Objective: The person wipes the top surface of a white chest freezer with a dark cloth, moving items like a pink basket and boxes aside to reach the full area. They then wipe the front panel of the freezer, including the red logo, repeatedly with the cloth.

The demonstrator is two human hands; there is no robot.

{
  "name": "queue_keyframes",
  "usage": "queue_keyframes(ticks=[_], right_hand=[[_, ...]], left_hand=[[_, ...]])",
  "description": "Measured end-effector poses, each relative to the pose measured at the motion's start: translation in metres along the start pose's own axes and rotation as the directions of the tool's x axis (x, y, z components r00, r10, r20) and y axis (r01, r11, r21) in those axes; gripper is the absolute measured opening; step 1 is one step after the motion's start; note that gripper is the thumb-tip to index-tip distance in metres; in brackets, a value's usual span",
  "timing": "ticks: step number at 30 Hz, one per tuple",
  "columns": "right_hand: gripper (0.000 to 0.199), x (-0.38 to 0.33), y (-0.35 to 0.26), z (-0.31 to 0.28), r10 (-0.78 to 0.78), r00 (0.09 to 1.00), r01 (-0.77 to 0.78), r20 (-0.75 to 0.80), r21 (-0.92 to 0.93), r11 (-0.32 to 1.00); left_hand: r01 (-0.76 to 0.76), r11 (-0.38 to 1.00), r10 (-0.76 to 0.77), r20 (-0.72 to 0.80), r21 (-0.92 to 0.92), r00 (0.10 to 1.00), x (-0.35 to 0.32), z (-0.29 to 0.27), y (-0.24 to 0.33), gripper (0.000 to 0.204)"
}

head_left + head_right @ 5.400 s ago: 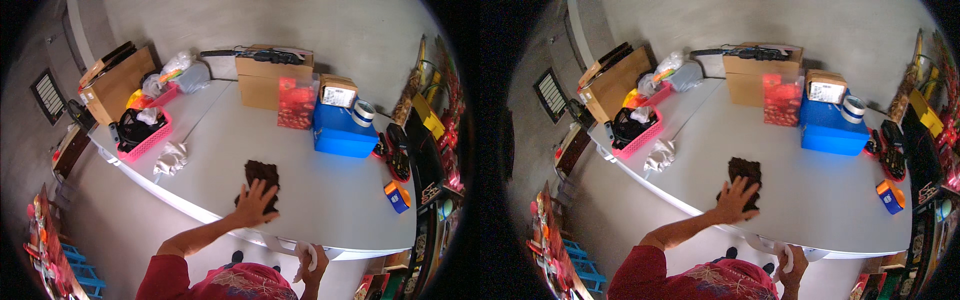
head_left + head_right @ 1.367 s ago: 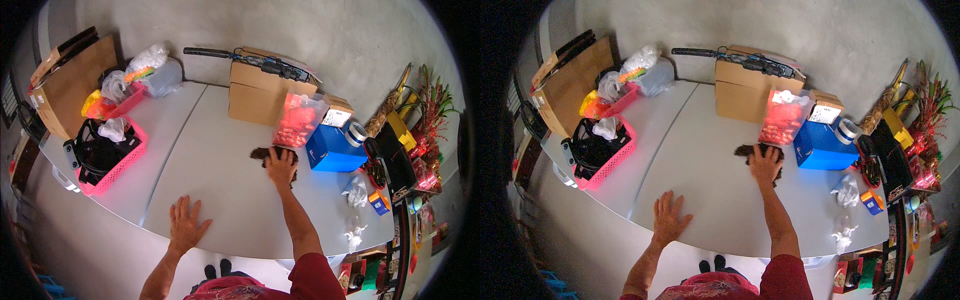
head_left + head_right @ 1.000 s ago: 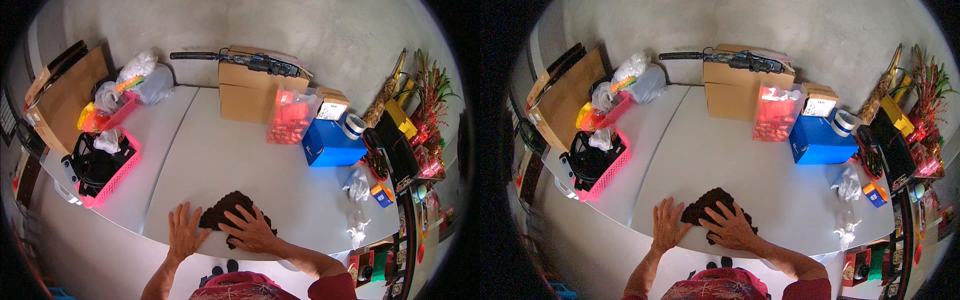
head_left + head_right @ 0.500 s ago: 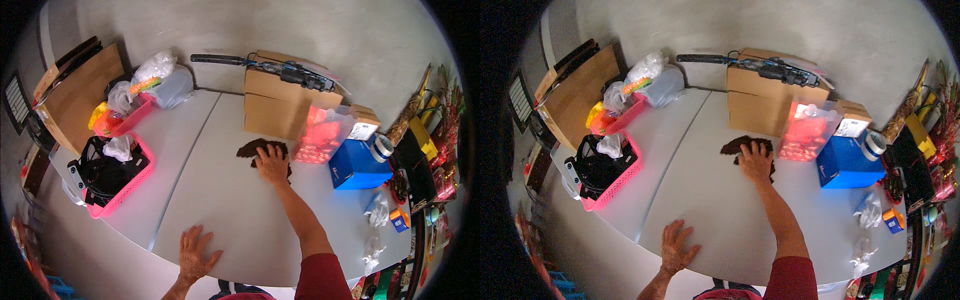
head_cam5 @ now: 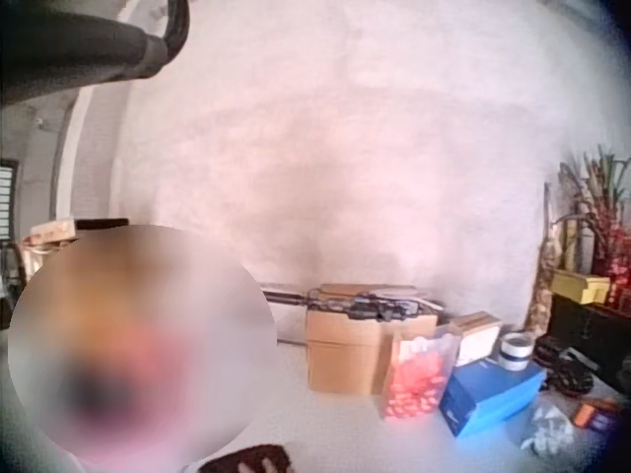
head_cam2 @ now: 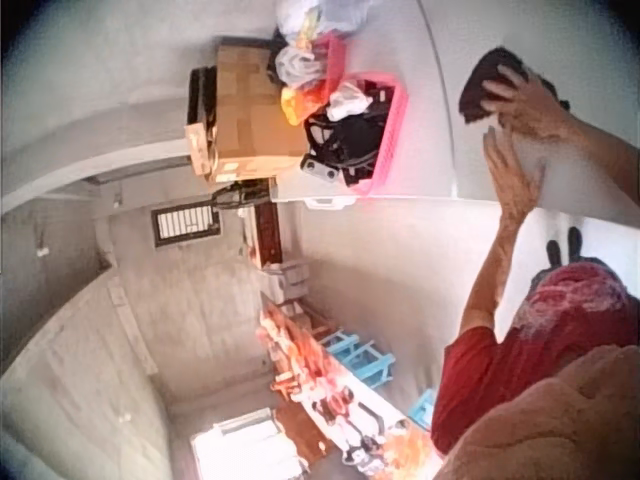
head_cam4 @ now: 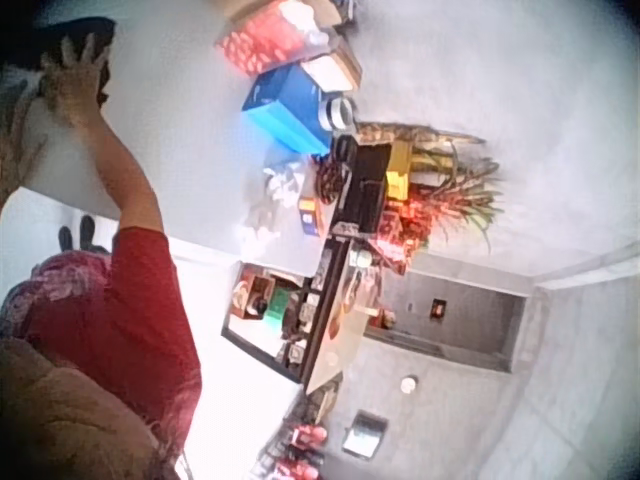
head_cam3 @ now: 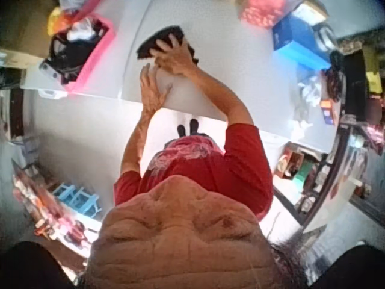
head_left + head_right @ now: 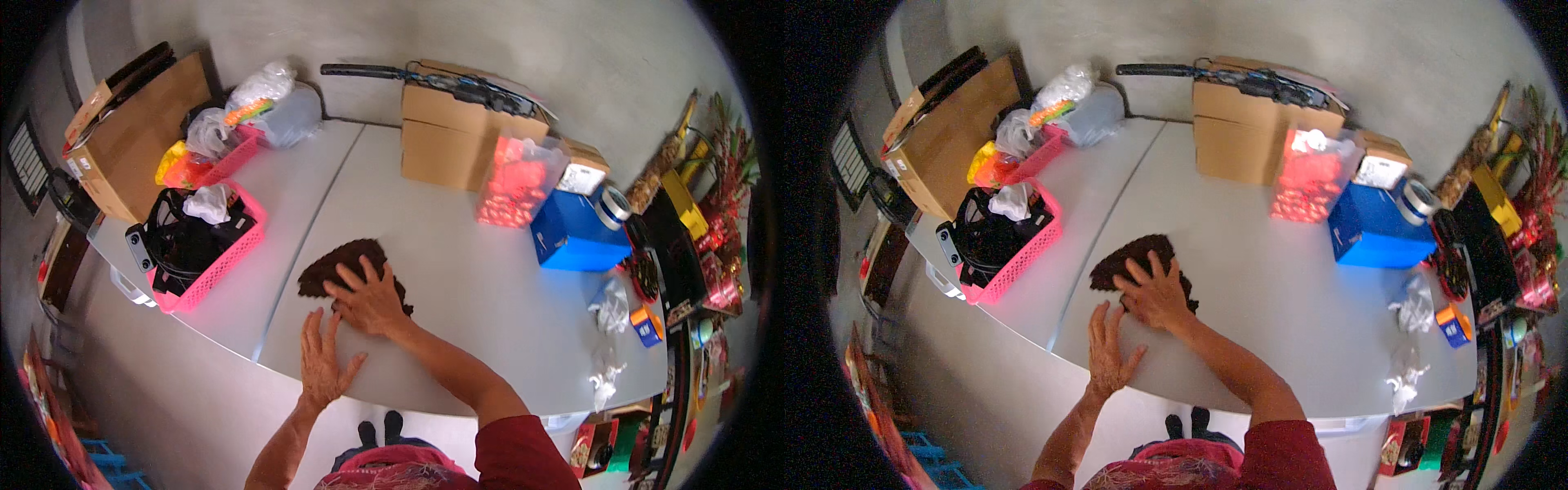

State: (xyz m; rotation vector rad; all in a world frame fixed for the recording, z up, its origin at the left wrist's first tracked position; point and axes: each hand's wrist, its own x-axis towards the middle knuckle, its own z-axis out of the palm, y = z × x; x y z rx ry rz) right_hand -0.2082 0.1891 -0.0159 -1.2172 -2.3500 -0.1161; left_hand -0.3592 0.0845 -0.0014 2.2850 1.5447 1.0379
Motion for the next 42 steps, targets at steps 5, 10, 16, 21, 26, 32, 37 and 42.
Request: queue_keyframes(ticks=[5,10,16,21,26,32,37,42], right_hand=[[0.045,-0.089,-0.031,-0.055,-0.151,0.979,0.147,0.14,0.037,0.988],[0.049,-0.184,-0.028,-0.125,-0.126,0.937,0.103,0.326,0.087,0.991],[0.047,-0.214,-0.01,-0.156,-0.05,0.913,0.024,0.405,0.068,0.997],[0.046,-0.146,0.018,-0.127,0.006,0.937,0.002,0.348,-0.024,1.0],[0.04,-0.066,0.053,-0.082,-0.094,0.981,0.092,0.172,0.018,0.996],[0.044,-0.012,0.051,-0.03,-0.129,0.986,0.115,0.105,0.131,0.985],[0.046,-0.084,0.038,-0.041,-0.076,0.991,0.116,-0.109,0.433,0.894],[0.048,-0.287,0.096,-0.143,0.388,0.762,-0.549,-0.518,-0.2,0.812]], left_hand=[[-0.031,0.999,0.031,-0.025,-0.033,0.999,-0.003,0.001,-0.004,0.069],[-0.008,1.0,0.008,-0.007,0.017,1.0,-0.007,0.002,-0.004,0.062],[-0.038,0.999,0.038,0.006,0.001,0.999,-0.006,0.004,-0.001,0.058],[-0.005,1.0,0.004,0.014,0.024,1.0,-0.005,-0.001,0.004,0.057],[0.02,0.999,-0.021,0.03,0.024,0.999,-0.003,-0.001,0.004,0.061],[0.055,0.996,-0.057,0.04,0.072,0.998,0.026,0.009,0.013,0.084],[0.111,0.993,-0.117,0.185,0.042,0.976,0.053,0.08,0.025,0.077],[-0.125,0.952,0.04,0.29,0.28,0.956,0.043,0.084,0.059,0.048]])
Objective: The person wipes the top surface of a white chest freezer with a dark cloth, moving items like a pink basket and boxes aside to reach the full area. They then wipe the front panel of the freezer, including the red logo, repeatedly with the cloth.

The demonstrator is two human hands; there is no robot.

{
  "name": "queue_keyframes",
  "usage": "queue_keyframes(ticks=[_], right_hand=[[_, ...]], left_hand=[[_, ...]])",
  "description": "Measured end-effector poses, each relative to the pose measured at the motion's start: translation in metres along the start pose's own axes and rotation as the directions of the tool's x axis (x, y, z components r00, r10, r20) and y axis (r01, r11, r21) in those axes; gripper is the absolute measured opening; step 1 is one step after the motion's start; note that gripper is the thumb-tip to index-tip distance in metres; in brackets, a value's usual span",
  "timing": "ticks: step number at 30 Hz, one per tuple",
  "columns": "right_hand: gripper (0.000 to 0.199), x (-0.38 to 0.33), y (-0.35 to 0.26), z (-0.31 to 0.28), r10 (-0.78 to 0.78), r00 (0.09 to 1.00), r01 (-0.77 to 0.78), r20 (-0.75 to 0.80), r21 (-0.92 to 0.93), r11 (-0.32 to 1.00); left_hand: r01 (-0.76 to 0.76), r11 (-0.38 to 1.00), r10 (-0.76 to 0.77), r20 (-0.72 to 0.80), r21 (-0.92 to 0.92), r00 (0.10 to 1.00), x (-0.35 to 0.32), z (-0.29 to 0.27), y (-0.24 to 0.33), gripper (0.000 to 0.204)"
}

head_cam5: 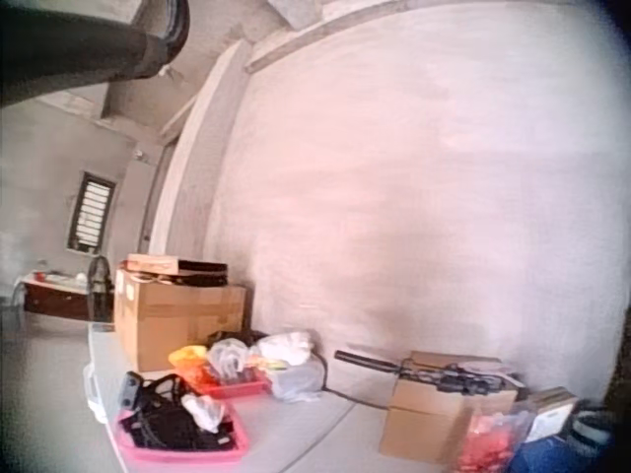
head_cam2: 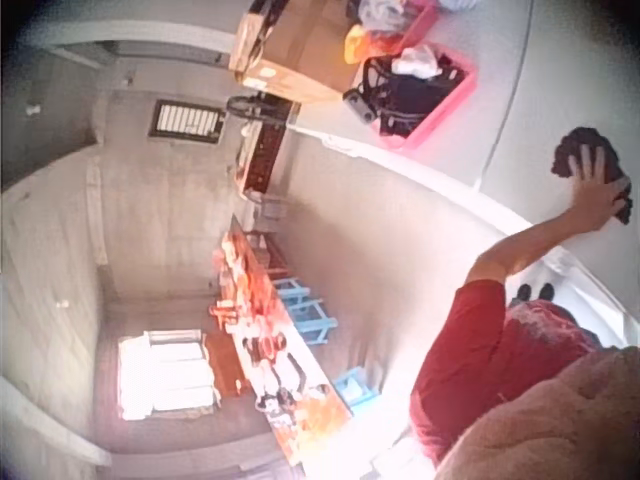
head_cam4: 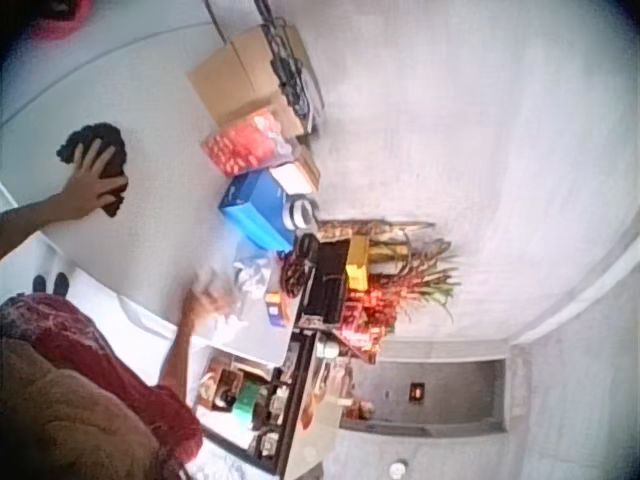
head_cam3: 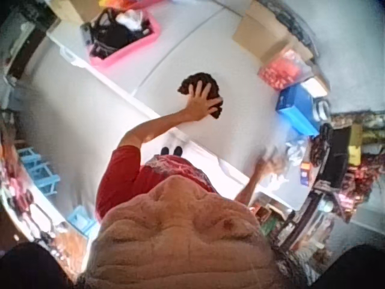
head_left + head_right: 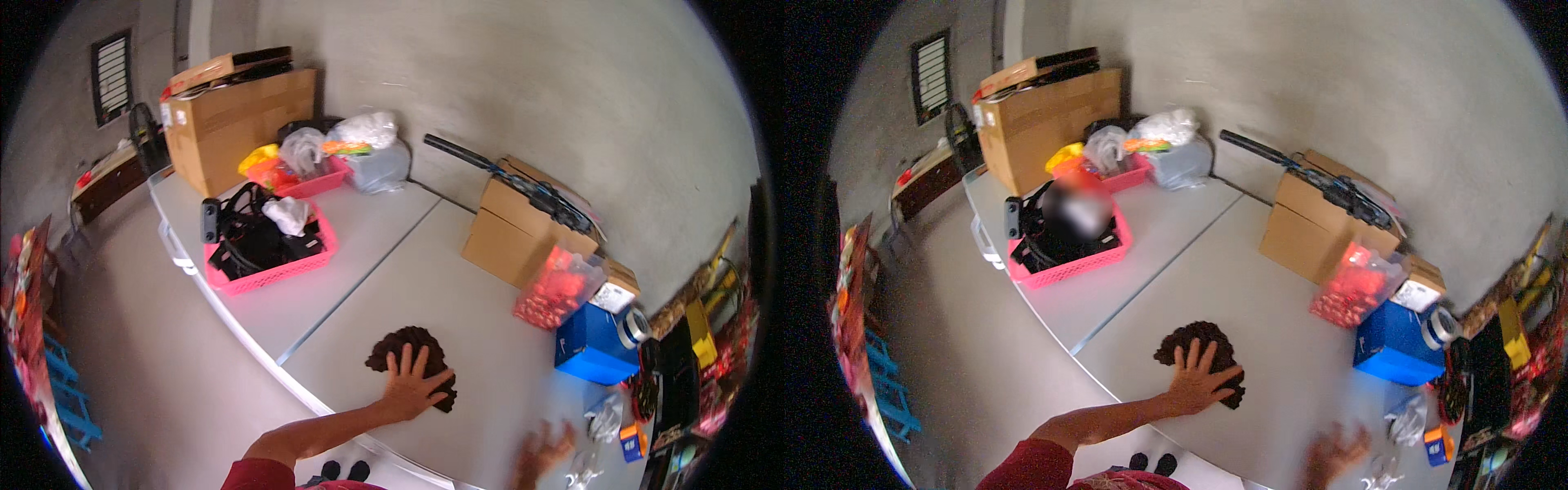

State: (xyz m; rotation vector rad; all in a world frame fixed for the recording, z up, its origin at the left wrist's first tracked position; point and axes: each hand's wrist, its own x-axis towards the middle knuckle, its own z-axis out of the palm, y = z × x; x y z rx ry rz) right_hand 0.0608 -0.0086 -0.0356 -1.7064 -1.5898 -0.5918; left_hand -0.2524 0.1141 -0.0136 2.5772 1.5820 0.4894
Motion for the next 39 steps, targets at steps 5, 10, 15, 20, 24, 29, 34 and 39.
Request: queue_keyframes(ticks=[5,10,15,20,24,29,34,39], right_hand=[[0.038,-0.039,0.06,-0.081,0.124,0.98,-0.005,0.154,-0.609,0.793],[0.033,-0.014,0.025,-0.041,-0.021,0.984,0.047,0.174,-0.15,0.988],[0.038,0.004,0.037,-0.013,0.087,0.97,0.039,0.227,-0.501,0.865],[0.043,0.02,0.011,-0.038,0.174,0.974,-0.071,0.143,-0.539,0.84],[0.041,0.011,-0.013,-0.073,0.211,0.969,-0.116,0.126,-0.526,0.843],[0.035,0.011,-0.047,-0.109,0.215,0.961,-0.122,0.176,-0.43,0.895],[0.032,-0.008,-0.062,-0.084,0.684,0.669,-0.729,0.289,0.433,0.53],[0.039,0.053,-0.111,-0.016,-0.184,0.931,0.091,0.315,0.287,0.954]], left_hand=[[-0.185,0.977,0.183,-0.028,-0.105,0.983,-0.013,0.009,0.007,0.039],[-0.306,0.938,0.302,-0.049,-0.161,0.952,-0.054,-0.009,-0.016,0.035],[-0.184,0.983,0.185,-0.062,0.02,0.981,0.003,-0.009,-0.045,0.038],[0.0,0.991,-0.006,0.043,0.132,0.999,0.091,0.007,-0.084,0.048],[0.09,0.994,-0.099,0.155,0.062,0.983,0.149,0.013,-0.098,0.048],[0.183,0.98,-0.191,0.121,0.074,0.974,0.21,0.017,-0.126,0.052],[0.237,0.968,-0.245,0.104,0.082,0.964,0.246,0.015,-0.142,0.052],[-0.01,0.996,-0.009,0.201,0.09,0.98,0.181,0.013,-0.138,0.048]])
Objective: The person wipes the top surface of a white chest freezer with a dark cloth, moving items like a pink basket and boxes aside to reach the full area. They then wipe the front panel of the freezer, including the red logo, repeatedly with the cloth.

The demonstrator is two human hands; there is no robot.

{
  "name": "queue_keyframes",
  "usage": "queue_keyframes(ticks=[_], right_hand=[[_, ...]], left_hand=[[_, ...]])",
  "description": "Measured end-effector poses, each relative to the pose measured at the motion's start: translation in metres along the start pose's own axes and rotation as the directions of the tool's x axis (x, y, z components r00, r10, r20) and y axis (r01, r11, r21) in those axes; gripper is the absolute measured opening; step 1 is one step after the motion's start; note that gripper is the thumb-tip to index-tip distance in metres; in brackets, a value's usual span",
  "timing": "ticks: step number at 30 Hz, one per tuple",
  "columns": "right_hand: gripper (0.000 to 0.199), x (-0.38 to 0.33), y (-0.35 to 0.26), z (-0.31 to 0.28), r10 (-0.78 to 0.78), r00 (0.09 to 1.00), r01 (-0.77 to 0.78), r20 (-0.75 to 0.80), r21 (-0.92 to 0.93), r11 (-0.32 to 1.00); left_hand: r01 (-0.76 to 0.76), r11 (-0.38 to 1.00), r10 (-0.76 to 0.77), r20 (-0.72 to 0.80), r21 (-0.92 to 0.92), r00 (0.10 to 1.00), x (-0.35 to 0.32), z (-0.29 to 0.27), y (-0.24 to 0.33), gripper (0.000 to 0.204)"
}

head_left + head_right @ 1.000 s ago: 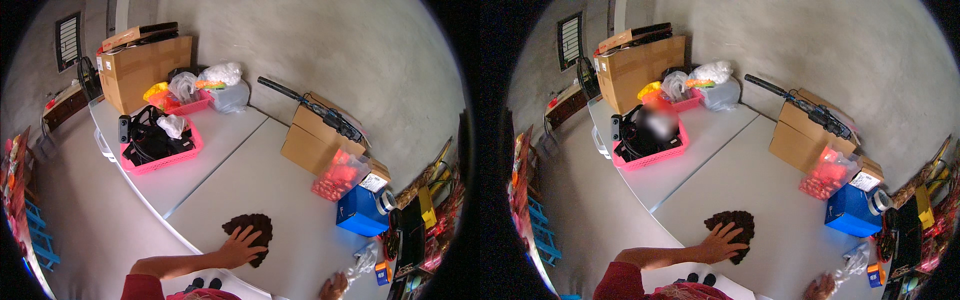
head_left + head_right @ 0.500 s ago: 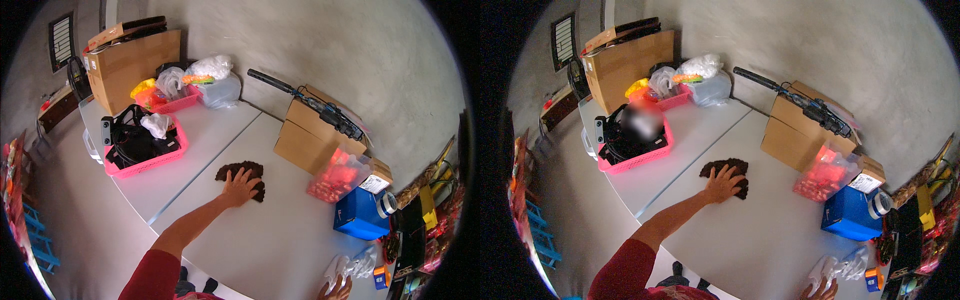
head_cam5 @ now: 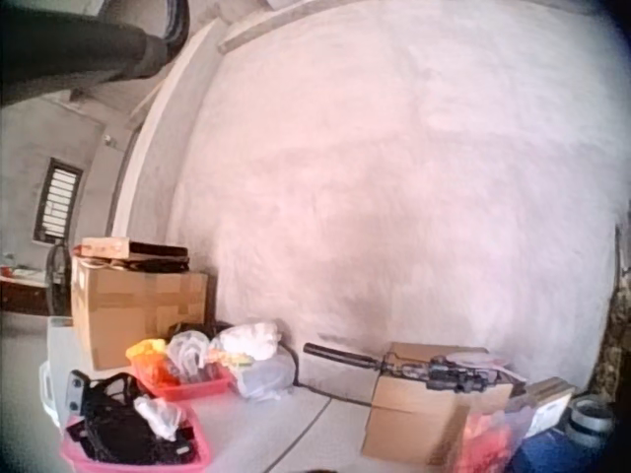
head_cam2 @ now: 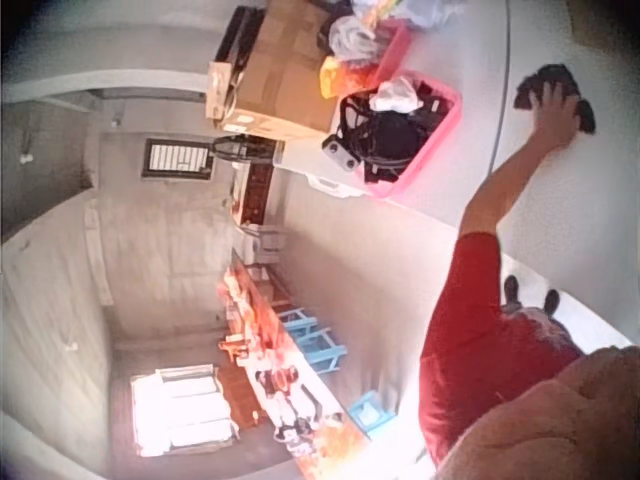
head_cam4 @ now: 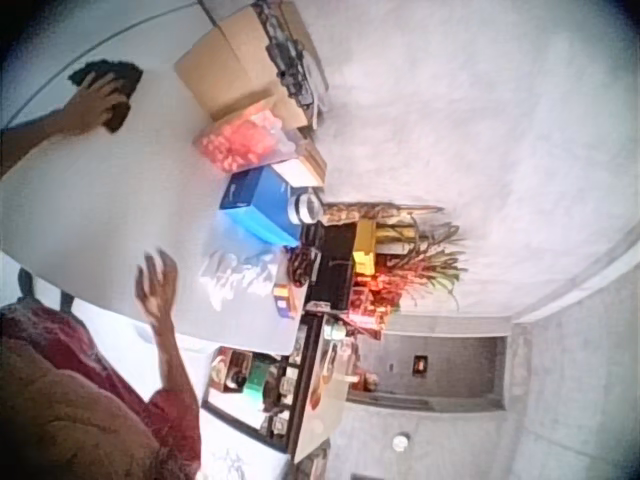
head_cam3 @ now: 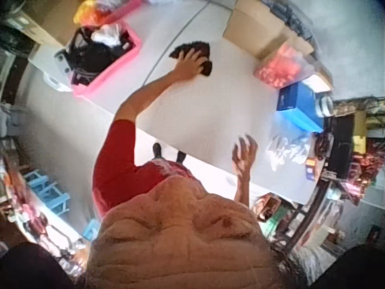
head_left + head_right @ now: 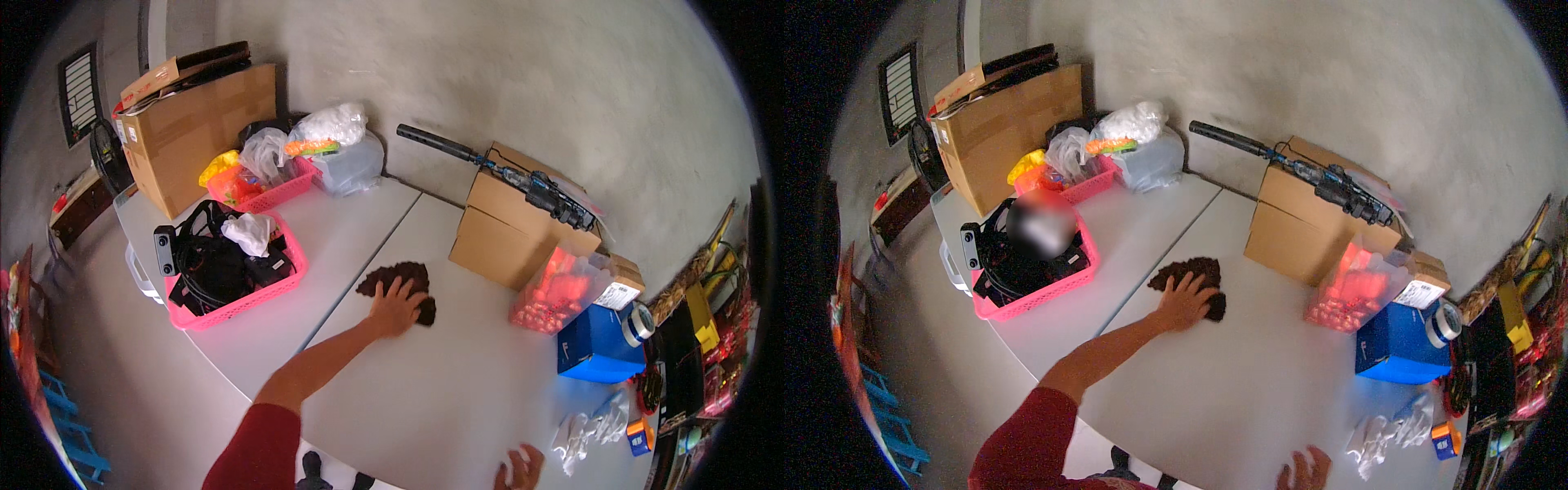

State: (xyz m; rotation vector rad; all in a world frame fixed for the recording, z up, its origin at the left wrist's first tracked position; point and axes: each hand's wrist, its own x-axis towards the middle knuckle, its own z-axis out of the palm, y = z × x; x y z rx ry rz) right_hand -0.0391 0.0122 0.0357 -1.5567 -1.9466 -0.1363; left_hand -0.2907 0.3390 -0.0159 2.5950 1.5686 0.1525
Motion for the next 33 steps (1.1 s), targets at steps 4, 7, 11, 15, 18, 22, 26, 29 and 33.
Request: queue_keyframes(ticks=[4,7,11,15,18,22,26,29,33], right_hand=[[0.05,0.07,-0.034,0.047,-0.206,0.968,0.173,0.142,0.214,0.961],[0.051,0.132,-0.073,0.107,-0.319,0.939,0.26,0.129,0.338,0.904],[0.047,0.143,-0.101,0.17,-0.402,0.895,0.396,0.194,0.073,0.915],[0.037,0.169,-0.102,0.2,-0.467,0.878,0.46,0.104,0.086,0.884],[0.038,0.206,-0.085,0.226,-0.446,0.892,0.438,0.078,0.099,0.893],[0.035,0.255,-0.064,0.263,-0.293,0.955,0.29,-0.042,-0.07,0.954],[0.034,0.303,-0.038,0.303,-0.118,0.99,0.109,-0.081,-0.102,0.989],[0.035,0.309,-0.052,0.312,-0.063,0.991,0.05,-0.117,-0.117,0.992],[0.029,0.285,-0.069,0.303,-0.171,0.983,0.173,-0.06,0.031,0.984]], left_hand=[[-0.204,0.927,0.184,-0.091,-0.315,0.979,-0.098,-0.002,0.014,0.073],[-0.296,0.75,0.18,-0.248,-0.592,0.952,-0.152,-0.016,0.016,0.097],[-0.16,0.69,-0.012,-0.232,-0.706,0.973,-0.195,-0.029,-0.014,0.099],[0.137,0.905,-0.226,-0.182,-0.403,0.957,-0.221,-0.039,-0.059,0.092],[0.133,0.951,-0.21,-0.264,-0.28,0.941,-0.225,-0.014,-0.072,0.083],[0.133,0.977,-0.165,-0.198,-0.167,0.966,-0.222,-0.03,-0.06,0.075],[0.135,0.976,-0.17,-0.211,-0.172,0.963,-0.218,-0.029,-0.061,0.072],[0.156,0.959,-0.216,-0.253,-0.236,0.943,-0.216,-0.026,-0.062,0.071],[0.015,0.78,-0.437,-0.528,-0.625,0.728,-0.227,-0.009,-0.077,0.059]])
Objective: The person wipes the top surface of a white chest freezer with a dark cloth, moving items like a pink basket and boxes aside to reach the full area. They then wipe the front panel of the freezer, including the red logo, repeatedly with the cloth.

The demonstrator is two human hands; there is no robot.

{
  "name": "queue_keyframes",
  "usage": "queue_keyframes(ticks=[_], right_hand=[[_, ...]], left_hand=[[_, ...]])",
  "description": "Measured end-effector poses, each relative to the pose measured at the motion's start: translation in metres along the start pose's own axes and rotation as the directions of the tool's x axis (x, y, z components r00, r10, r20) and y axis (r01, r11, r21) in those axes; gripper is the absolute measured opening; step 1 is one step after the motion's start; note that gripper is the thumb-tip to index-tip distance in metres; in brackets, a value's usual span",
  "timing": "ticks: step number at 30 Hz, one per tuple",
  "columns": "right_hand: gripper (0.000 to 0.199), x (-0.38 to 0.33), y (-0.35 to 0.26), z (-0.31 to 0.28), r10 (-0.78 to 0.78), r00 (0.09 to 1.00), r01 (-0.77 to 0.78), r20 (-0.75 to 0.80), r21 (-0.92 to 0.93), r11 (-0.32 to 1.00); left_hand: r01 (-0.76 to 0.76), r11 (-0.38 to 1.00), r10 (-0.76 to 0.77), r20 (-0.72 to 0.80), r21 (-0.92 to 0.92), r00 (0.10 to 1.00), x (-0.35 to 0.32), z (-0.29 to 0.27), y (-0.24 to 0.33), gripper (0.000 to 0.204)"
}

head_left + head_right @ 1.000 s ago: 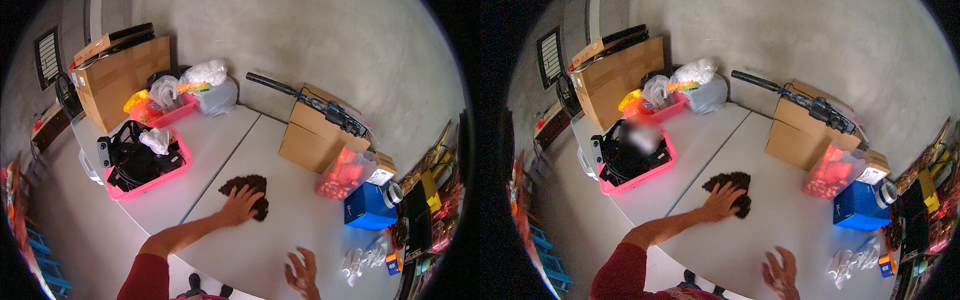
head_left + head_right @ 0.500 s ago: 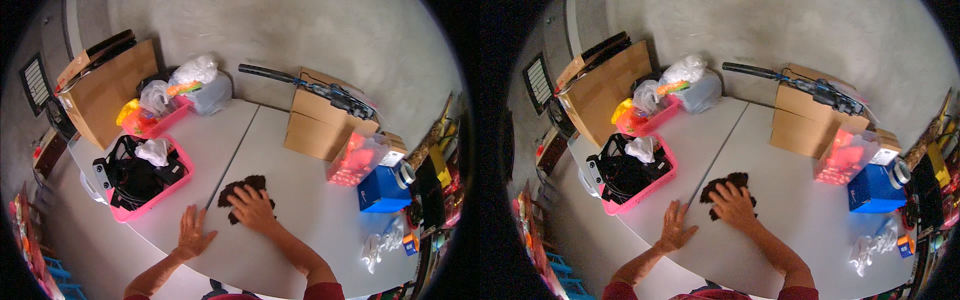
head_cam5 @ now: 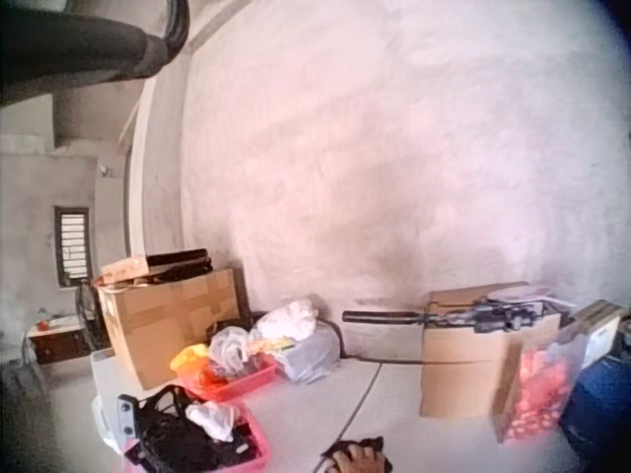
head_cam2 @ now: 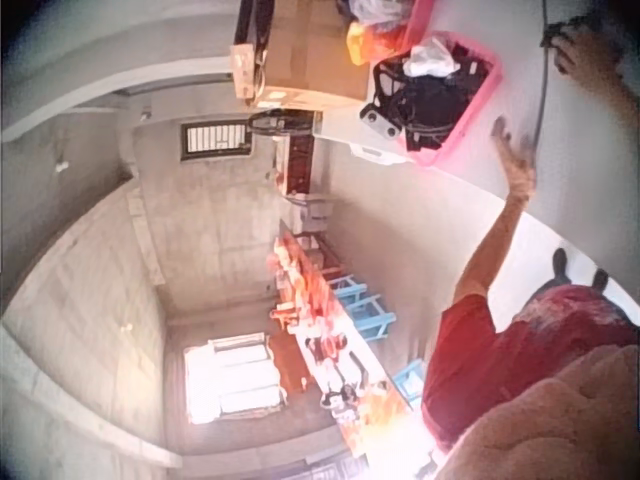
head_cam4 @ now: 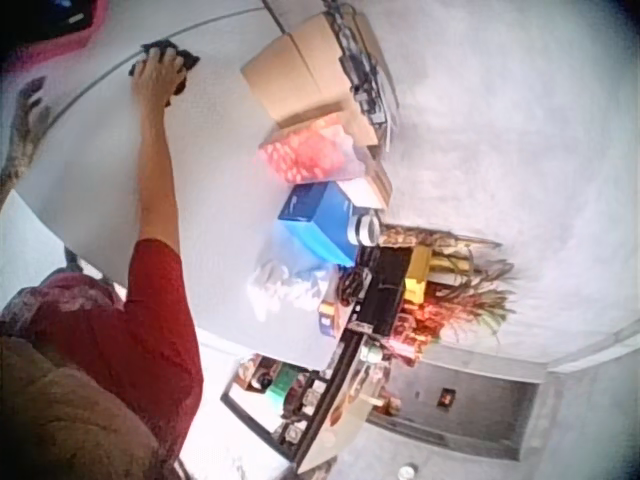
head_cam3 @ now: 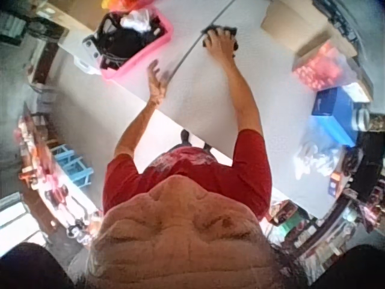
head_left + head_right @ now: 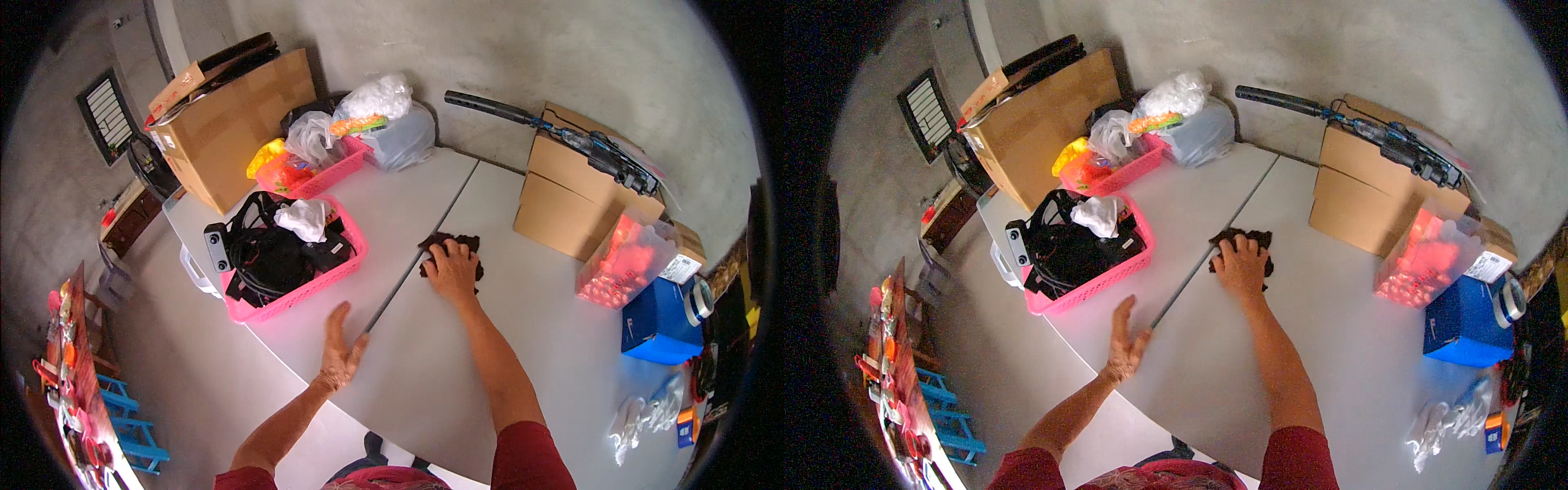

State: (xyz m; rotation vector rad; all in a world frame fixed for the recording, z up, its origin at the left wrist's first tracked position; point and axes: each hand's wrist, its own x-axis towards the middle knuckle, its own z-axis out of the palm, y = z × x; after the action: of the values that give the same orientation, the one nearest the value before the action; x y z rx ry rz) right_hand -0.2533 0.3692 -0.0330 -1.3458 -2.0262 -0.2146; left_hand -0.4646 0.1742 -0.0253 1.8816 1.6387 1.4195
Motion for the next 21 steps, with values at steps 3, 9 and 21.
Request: queue_keyframes(ticks=[3,9,21], right_hand=[[0.027,-0.031,-0.017,-0.025,-0.123,0.991,0.112,0.061,0.16,0.981],[0.03,-0.113,-0.041,-0.101,-0.274,0.944,0.214,0.186,0.291,0.933],[0.034,-0.173,-0.049,-0.171,-0.293,0.929,0.235,0.226,0.252,0.939]], left_hand=[[0.171,0.933,-0.301,-0.431,-0.315,0.851,-0.025,-0.014,-0.04,0.037],[0.376,0.633,-0.771,-0.513,-0.677,0.376,-0.007,-0.13,-0.057,0.066],[0.452,0.389,-0.6,0.152,-0.803,0.785,0.042,-0.175,-0.104,0.028]])
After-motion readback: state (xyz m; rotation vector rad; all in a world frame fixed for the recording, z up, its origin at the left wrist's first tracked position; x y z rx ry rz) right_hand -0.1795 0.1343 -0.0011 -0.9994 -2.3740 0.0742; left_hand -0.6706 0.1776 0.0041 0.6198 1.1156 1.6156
